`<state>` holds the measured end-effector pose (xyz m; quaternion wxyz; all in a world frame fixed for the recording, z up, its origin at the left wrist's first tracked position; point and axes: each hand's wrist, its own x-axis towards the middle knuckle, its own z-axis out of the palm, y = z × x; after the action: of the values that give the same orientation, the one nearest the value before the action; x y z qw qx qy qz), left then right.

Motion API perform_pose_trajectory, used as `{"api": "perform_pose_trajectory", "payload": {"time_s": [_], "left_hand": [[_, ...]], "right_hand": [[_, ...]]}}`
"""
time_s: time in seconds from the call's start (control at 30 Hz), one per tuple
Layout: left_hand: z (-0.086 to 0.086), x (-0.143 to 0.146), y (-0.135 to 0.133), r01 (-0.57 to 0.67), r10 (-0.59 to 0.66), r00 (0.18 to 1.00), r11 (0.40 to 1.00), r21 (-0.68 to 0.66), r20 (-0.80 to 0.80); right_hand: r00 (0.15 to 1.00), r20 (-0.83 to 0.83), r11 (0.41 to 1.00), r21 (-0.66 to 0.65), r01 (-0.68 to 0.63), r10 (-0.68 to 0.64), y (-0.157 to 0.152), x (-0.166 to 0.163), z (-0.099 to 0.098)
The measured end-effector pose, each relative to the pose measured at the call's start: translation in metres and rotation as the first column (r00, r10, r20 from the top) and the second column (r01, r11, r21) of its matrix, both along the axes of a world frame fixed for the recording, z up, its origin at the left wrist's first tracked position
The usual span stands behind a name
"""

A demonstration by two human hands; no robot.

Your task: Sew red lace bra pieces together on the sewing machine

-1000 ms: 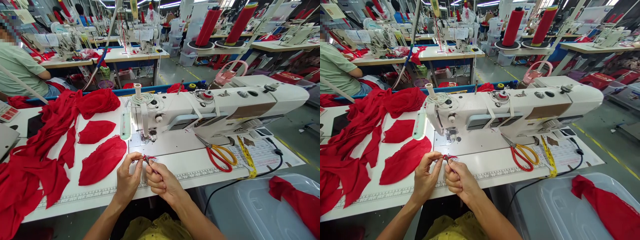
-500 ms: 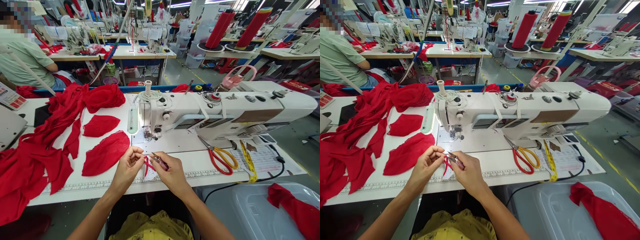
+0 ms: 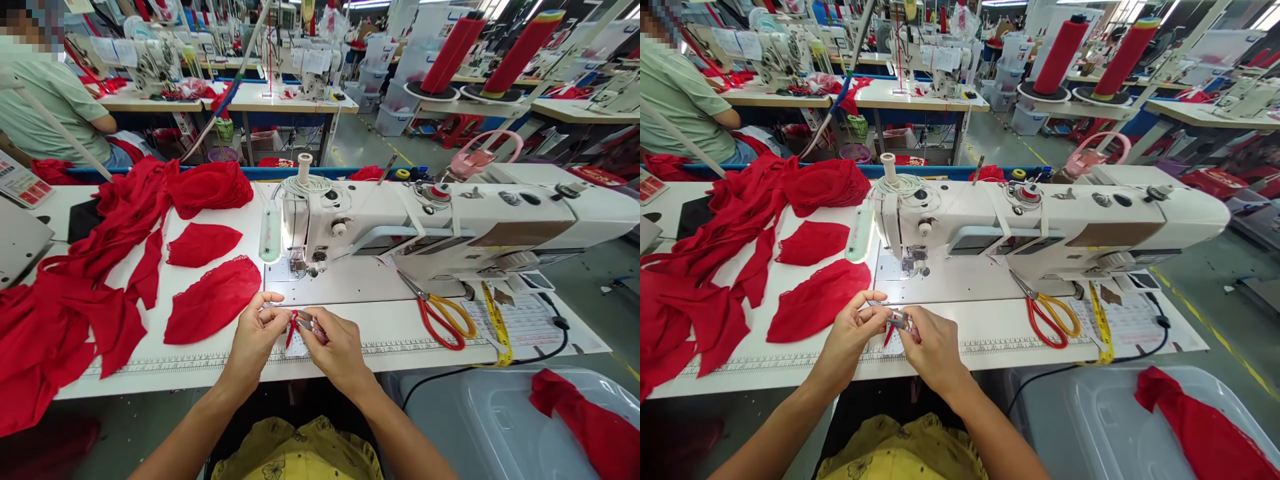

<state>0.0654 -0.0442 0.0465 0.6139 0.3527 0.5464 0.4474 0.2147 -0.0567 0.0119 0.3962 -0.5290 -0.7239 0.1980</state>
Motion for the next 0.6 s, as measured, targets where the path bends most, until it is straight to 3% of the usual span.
{"api": "perform_pose_trajectory", "payload": {"time_s": [0.1,0.3,0.4,0.6], "left_hand": [[0.0,0.0,0.0,0.008,-0.008,1.0,1.0,-0.008,-0.002],[-0.002,0.0,-0.001,0.046,-0.046,0.999,0.999,0.024,-0.004],[-0.003,0.0,-0.002,0.032,-0.032,0.999,0.999,0.029,0.01],[-0.007,0.002,-0.007,-0.016,0.014,0.998,0.999,0.032,0.055]], "right_hand": [[1.0,-0.013,1.0,-0.023,-0.002,0.001,0.002,0.001,0.0],[0.99,-0.138,0.968,-0.244,-0.056,0.022,0.007,0.002,0.0],[0.975,-0.223,0.962,-0.265,-0.061,0.0,0.008,-0.002,-0.001],[0.848,-0.523,0.899,-0.407,-0.159,-0.087,0.009,-0.01,0.001]]}}
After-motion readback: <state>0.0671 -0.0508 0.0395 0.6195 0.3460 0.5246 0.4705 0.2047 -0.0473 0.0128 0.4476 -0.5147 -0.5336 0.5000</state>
